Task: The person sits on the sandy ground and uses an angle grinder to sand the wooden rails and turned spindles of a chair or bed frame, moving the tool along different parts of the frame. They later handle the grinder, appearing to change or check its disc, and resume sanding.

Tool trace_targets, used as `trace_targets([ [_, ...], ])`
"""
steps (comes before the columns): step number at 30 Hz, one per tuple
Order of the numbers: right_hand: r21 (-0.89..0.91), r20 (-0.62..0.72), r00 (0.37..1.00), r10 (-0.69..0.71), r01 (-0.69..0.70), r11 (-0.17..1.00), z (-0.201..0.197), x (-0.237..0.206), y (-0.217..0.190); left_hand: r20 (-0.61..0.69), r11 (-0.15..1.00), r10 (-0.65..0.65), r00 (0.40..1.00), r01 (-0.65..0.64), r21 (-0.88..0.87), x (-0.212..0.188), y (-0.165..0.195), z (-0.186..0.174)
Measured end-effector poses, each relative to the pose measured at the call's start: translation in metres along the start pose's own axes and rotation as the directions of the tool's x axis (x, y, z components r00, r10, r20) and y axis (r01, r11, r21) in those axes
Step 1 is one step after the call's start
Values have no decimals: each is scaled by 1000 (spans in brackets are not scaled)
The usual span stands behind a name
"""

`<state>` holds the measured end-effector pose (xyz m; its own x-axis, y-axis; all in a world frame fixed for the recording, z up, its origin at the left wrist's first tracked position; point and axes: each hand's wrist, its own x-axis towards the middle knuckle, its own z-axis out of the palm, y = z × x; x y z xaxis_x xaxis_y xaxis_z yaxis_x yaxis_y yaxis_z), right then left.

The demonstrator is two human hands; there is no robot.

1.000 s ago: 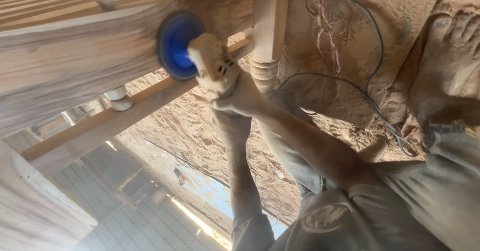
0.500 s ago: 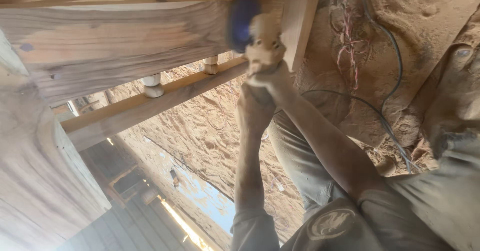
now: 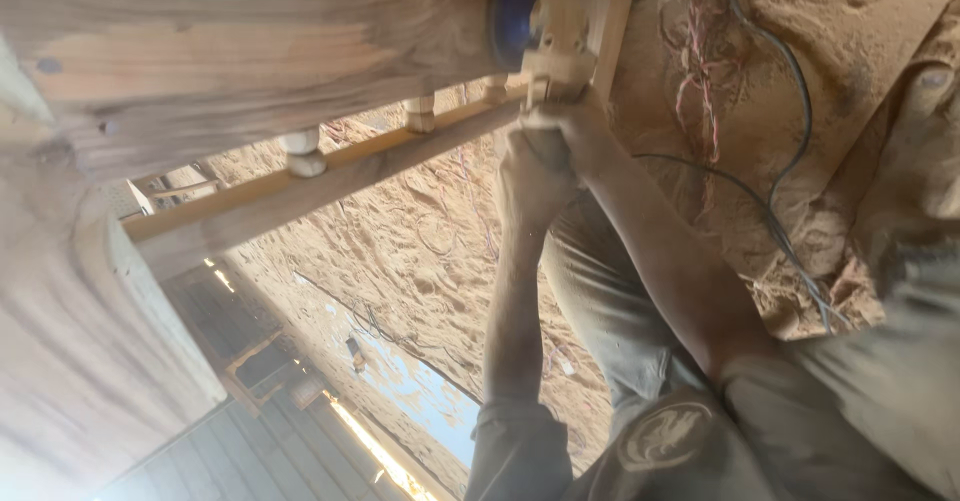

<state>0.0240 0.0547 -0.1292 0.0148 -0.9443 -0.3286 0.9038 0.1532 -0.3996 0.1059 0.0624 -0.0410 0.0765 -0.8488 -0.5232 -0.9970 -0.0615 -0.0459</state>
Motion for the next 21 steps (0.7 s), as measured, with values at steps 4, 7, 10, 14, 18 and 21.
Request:
trace_targets([
  [4, -66, 77, 989, -124, 129, 989, 34, 7, -12, -19, 989, -70, 997, 67, -128, -23, 7, -39],
  [7, -120, 150, 965, -215, 233, 965, 81, -17, -18, -320, 920, 41, 947, -161, -358, -63, -6, -63],
  [10, -384, 167, 975, -145, 199, 902, 110, -34, -24, -413, 916, -4, 911, -163, -367, -76, -17, -72],
  [14, -127, 125, 989, -76, 92, 988, 90, -27, -24, -300, 971, -65, 952, -9, -239, -60, -19, -49],
  [18, 122, 19, 1000, -14, 12, 993, 28, -9, -4, -120, 995, -46, 992, 34, -97, -14, -12, -2],
  [21, 233, -120, 983, 140, -109, 966, -3, 0, 18, -98, 995, 64, 993, -71, -65, 13, -14, 30],
])
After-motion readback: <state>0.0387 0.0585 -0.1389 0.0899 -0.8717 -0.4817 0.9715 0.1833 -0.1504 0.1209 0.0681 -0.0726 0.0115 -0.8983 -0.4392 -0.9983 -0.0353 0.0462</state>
